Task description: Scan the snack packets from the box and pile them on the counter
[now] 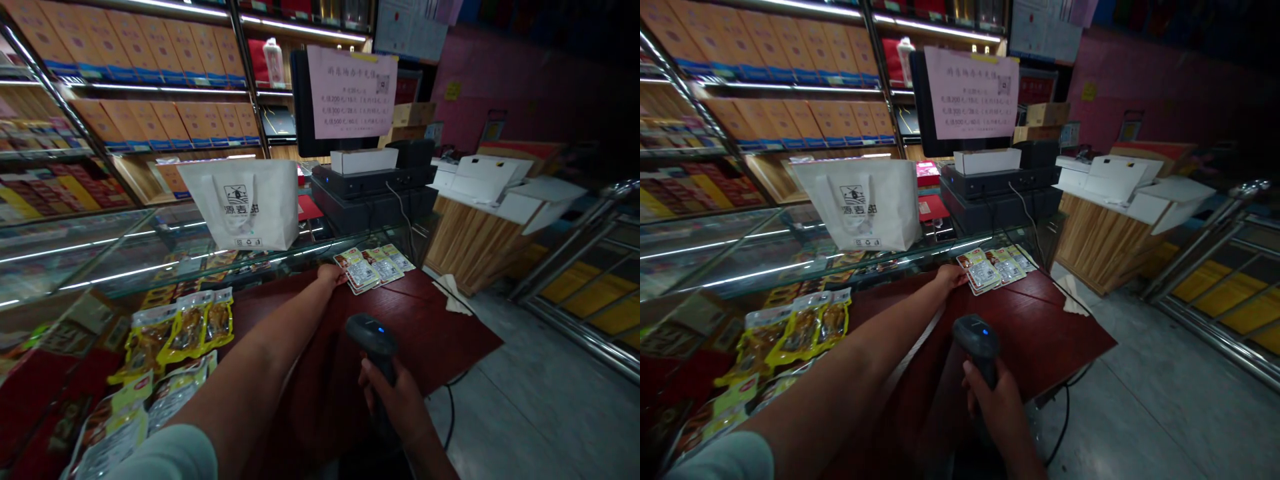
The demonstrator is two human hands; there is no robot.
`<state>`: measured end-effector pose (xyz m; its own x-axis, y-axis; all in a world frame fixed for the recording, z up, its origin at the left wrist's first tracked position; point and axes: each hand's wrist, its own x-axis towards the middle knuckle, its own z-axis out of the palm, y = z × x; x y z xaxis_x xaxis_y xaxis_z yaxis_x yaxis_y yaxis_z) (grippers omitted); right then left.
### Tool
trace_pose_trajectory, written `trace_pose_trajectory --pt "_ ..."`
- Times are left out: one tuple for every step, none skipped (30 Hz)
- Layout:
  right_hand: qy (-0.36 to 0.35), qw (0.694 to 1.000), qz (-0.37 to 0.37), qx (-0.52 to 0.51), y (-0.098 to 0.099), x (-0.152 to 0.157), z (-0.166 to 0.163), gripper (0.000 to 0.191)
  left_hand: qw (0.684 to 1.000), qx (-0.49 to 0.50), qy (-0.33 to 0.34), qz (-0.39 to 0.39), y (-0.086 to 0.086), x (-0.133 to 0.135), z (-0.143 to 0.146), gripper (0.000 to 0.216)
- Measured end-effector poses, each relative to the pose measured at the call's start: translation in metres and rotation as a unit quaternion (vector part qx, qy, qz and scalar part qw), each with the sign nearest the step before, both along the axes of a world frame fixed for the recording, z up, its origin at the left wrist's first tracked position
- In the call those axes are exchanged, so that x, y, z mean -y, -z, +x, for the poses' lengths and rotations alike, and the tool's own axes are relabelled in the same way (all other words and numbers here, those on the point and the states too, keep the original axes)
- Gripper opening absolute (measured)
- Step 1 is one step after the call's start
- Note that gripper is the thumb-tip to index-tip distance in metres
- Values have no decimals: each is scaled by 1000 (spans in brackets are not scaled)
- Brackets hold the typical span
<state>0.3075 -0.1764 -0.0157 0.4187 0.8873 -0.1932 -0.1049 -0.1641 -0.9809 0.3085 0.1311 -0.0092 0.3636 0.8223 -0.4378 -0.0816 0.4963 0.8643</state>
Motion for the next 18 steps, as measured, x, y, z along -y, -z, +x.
trace_pose_trajectory --pt "3 1000 -3 0 1 0 1 51 999 -45 3 3 0 0 0 40" --pt "7 1000 -6 1 1 0 1 52 996 -84 9 10 0 0 0 40" --pt "9 1000 -7 2 1 0 2 52 993 -114 16 20 0 0 -1 40" --pt "9 1000 -4 4 1 1 2 52 989 -140 23 34 -2 1 -4 39" --pt "9 1000 1 4 0 1 2 52 985 -162 30 51 -4 3 -7 37" --pt "9 1000 3 1 0 2 2 52 980 -182 34 71 -6 7 -12 34" --pt "9 1000 6 -2 -1 3 2 53 975 -198 36 93 -8 12 -18 31" --pt "13 1000 6 -5 -1 4 2 54 970 -210 36 118 -11 19 -26 28" --pt "16 1000 3 -6 -1 5 1 56 964 -219 35 144 -13 29 -36 25" --pt "19 1000 -2 -7 -1 7 0 57 959 -225 34 169 -15 41 -48 23" --pt "21 1000 -6 -6 -1 8 -1 59 955 -227 33 189 -17 54 -61 23" --pt "21 1000 -10 -6 -1 9 -2 60 950 -227 34 213 -18 70 -76 23" --pt "20 1000 -13 -6 -1 9 -3 61 942 -228 36 243 -18 86 -93 23" --pt "16 1000 -20 -7 0 9 -4 61 932 -230 39 278 -18 103 -111 23" --pt "10 1000 -24 -7 0 9 -6 61 916 -236 42 323 -18 120 -131 22" --pt "2 1000 -25 -5 0 9 -7 60 897 -250 39 363 -18 135 -153 20" --pt "-7 1000 -22 -2 1 8 -8 60 878 -270 28 395 -19 150 -176 19" --pt "-19 1000 -18 1 1 6 -9 59 860 -295 5 416 -19 162 -201 20"
